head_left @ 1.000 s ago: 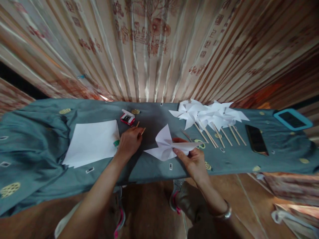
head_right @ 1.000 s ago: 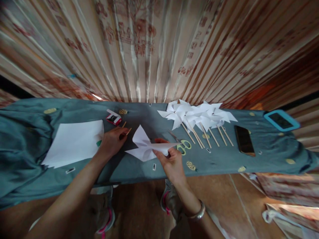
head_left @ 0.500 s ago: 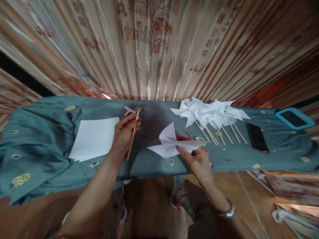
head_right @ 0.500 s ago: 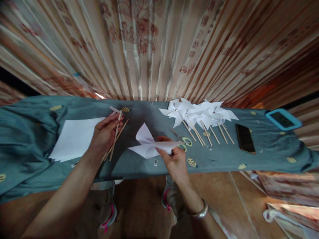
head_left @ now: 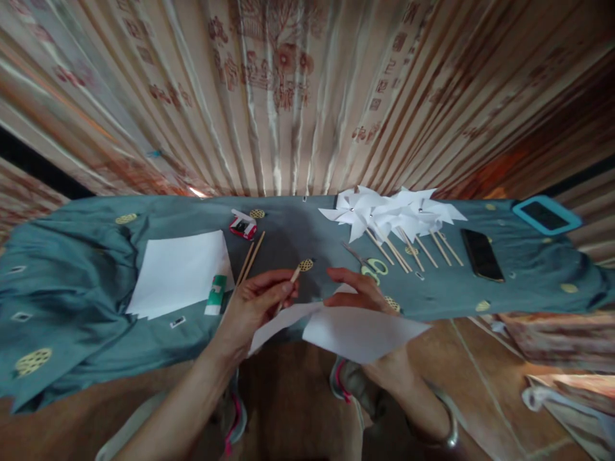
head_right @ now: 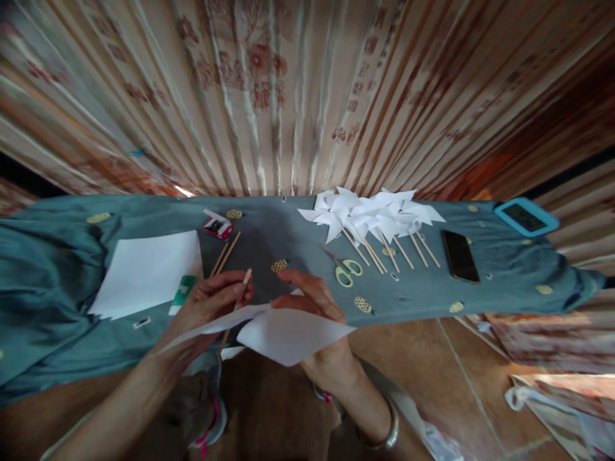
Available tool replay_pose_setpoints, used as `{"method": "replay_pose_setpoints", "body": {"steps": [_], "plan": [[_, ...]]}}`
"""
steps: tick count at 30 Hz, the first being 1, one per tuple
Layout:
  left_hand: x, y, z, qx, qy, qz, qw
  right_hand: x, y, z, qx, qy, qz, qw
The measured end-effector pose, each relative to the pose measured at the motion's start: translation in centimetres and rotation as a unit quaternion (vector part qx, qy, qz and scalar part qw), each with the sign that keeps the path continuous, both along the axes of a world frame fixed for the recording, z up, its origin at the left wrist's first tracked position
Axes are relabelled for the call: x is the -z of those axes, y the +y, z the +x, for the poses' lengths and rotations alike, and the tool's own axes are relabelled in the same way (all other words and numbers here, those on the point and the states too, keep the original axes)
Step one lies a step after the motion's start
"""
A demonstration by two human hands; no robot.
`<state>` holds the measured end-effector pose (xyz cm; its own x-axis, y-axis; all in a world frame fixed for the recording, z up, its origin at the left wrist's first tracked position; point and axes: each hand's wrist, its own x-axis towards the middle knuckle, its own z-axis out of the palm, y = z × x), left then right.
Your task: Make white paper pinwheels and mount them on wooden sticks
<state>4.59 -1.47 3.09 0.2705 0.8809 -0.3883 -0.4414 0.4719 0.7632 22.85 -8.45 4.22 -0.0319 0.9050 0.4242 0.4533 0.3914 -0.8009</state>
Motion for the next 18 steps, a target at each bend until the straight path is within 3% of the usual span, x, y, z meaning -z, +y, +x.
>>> {"method": "replay_pose_setpoints", "body": {"steps": [10, 14, 18], "plan": [[-1.5, -1.6, 0.2, 0.051, 0.015, -0.060, 0.997, -0.7, 0.2, -0.2, -0.030, 0.006, 0.034, 0.999], [-1.4, -1.3, -1.1, 0.041, 0.116, 0.018, 0.992, -0.6, 0.0, -0.2, -0.052, 0.020, 0.024, 0.998], [-1.3, -0.4, -2.7, -0.052, 0.183, 0.122, 0.974, -0.2, 0.1, -0.2, -0.091, 0.015, 0.026, 0.995]]}}
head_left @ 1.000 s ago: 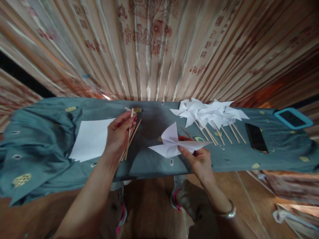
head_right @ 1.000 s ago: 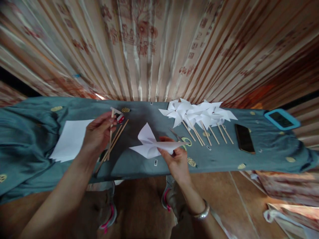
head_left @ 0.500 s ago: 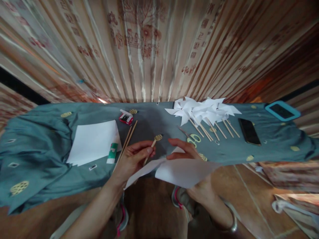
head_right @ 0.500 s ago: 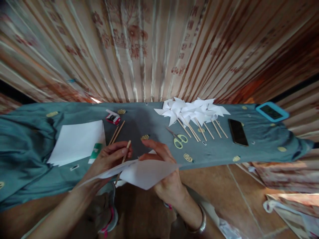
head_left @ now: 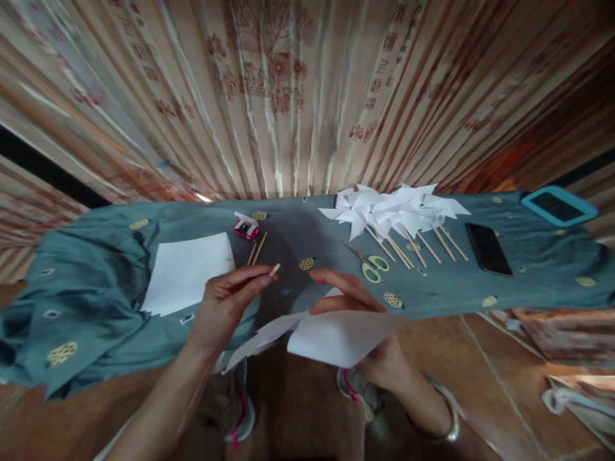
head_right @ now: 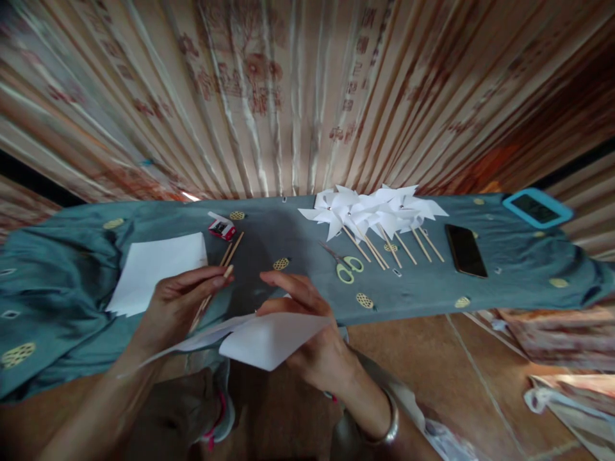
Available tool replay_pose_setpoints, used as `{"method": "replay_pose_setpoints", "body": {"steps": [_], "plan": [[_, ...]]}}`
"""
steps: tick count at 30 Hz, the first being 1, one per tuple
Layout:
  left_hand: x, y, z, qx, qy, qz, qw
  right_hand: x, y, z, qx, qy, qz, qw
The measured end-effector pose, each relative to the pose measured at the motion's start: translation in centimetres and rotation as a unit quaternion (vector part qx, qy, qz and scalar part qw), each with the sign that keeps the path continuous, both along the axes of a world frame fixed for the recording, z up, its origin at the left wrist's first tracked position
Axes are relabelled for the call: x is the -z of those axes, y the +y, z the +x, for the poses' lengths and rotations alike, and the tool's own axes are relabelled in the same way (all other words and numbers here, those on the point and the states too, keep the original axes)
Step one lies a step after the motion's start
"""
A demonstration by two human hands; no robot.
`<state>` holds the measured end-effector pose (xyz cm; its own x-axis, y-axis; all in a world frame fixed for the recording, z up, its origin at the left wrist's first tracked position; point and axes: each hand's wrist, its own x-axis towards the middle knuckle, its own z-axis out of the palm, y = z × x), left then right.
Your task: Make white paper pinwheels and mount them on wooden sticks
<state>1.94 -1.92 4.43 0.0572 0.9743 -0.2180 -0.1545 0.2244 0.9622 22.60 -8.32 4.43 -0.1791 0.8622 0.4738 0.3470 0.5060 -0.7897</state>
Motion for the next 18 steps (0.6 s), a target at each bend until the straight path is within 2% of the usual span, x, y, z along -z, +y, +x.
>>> {"method": "replay_pose_setpoints", "body": {"steps": [2, 5, 9, 13, 18], "plan": [[-0.1, -0.1, -0.1, 0.007, 0.006, 0.007, 1.000, 0.1, 0.1, -0.1, -0.015, -0.008, 0.005, 1.000], [-0.3, -0.9, 0.7, 0.057, -0.013, -0.046, 0.997, 0.2, 0.2, -0.5, -0.015, -0.014, 0.018, 1.000], [-0.4, -2.0, 1.9, 0.080, -0.065, -0.085, 0.991, 0.2, 0.3, -0.8, 0.027, -0.016, 0.030, 0.999], [-0.2, -2.2, 1.8, 0.105, -0.080, -0.060, 0.989, 0.1, 0.2, -0.7, 0.039, -0.031, 0.033, 0.998], [-0.4, -2.2, 1.5, 0.120, -0.039, -0.009, 0.992, 0.1, -0.1, -0.6, 0.040, -0.016, 0.002, 0.999]]}}
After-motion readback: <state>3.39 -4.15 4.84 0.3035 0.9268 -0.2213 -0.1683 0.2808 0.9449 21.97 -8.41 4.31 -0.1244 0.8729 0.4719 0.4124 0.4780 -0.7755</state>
